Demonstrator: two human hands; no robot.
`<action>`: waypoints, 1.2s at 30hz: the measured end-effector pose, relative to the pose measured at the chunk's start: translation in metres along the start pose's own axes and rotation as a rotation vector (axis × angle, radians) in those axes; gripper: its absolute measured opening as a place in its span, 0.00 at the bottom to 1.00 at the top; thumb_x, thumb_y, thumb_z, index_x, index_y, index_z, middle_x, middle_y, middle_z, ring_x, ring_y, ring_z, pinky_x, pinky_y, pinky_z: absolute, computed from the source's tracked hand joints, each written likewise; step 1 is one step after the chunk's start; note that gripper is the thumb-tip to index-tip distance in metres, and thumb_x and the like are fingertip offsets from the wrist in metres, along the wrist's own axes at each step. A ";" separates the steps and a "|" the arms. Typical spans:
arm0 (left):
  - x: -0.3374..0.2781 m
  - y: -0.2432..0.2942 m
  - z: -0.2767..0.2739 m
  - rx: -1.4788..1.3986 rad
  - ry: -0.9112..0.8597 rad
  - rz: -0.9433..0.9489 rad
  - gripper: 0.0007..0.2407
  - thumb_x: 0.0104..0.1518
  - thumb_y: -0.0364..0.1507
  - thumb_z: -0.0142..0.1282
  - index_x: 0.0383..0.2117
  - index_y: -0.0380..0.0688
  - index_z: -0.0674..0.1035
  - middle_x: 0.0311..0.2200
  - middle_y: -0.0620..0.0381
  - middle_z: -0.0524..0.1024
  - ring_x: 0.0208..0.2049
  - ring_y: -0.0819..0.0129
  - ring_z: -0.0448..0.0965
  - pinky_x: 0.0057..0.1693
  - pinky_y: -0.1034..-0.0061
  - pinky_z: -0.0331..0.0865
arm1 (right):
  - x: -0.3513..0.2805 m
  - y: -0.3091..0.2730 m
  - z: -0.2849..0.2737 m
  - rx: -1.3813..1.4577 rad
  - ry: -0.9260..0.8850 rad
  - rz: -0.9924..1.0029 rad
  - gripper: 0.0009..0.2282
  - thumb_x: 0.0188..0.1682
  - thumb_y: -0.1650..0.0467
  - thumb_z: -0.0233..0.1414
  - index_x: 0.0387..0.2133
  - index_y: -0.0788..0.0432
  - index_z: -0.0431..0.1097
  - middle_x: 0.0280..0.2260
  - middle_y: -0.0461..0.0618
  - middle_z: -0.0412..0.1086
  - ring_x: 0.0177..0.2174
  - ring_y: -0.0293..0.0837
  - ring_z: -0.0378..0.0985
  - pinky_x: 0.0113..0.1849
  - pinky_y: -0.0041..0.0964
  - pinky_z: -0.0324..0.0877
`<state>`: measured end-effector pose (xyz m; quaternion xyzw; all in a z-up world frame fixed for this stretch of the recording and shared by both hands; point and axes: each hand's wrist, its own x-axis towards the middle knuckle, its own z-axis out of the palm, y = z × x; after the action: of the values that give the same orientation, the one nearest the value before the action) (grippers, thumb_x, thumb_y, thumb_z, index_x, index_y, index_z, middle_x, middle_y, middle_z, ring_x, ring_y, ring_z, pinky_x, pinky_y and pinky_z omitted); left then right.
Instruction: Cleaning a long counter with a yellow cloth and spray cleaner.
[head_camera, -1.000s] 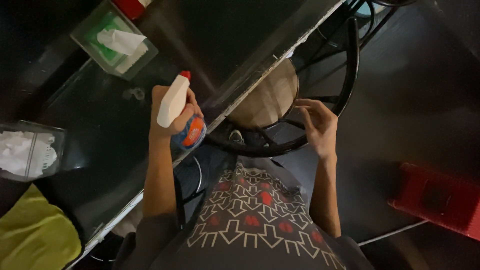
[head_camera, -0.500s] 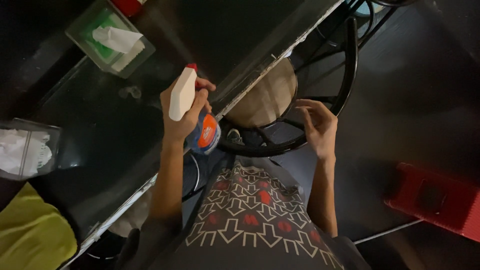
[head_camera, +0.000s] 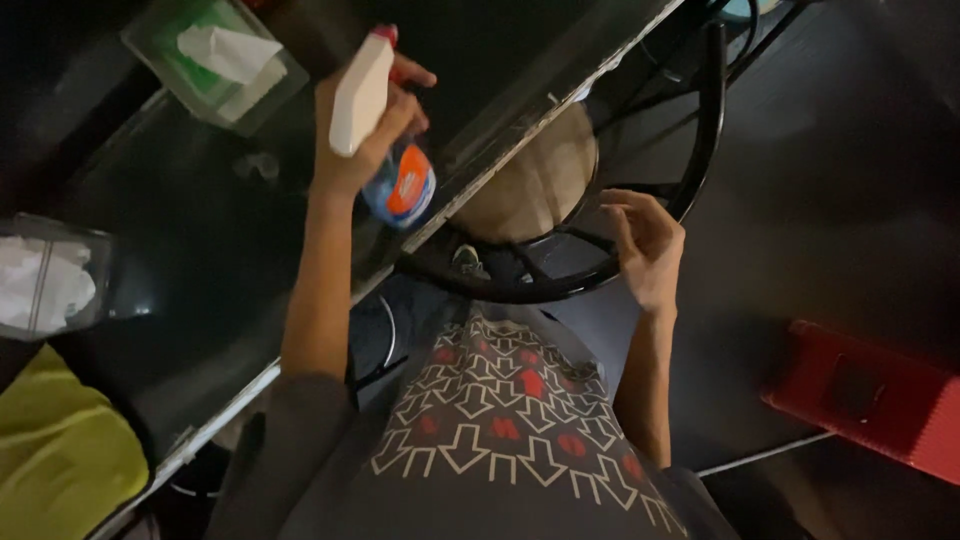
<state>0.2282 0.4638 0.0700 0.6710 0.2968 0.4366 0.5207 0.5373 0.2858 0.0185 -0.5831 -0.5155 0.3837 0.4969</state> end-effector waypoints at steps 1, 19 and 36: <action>0.003 -0.003 -0.004 0.002 0.008 -0.008 0.06 0.68 0.19 0.51 0.48 0.31 0.73 0.45 0.41 0.78 0.29 0.63 0.79 0.41 0.73 0.77 | 0.000 -0.001 0.000 0.002 -0.010 0.006 0.07 0.62 0.74 0.49 0.47 0.65 0.72 0.45 0.56 0.74 0.46 0.47 0.79 0.49 0.38 0.77; 0.020 -0.007 -0.015 0.080 -0.071 0.142 0.06 0.74 0.25 0.46 0.50 0.34 0.72 0.45 0.40 0.76 0.27 0.58 0.79 0.35 0.73 0.78 | 0.000 -0.005 0.012 -0.036 -0.011 -0.028 0.08 0.62 0.73 0.49 0.46 0.68 0.72 0.45 0.59 0.75 0.44 0.47 0.80 0.46 0.35 0.76; 0.031 -0.012 -0.008 0.210 -0.118 0.077 0.06 0.69 0.18 0.48 0.48 0.29 0.74 0.38 0.44 0.78 0.16 0.60 0.77 0.29 0.73 0.75 | -0.005 -0.006 0.017 0.000 0.008 0.001 0.07 0.61 0.75 0.50 0.47 0.68 0.72 0.44 0.58 0.76 0.43 0.46 0.82 0.47 0.35 0.80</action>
<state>0.2354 0.4969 0.0675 0.7572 0.2836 0.3828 0.4468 0.5192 0.2838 0.0206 -0.5848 -0.5135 0.3816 0.4987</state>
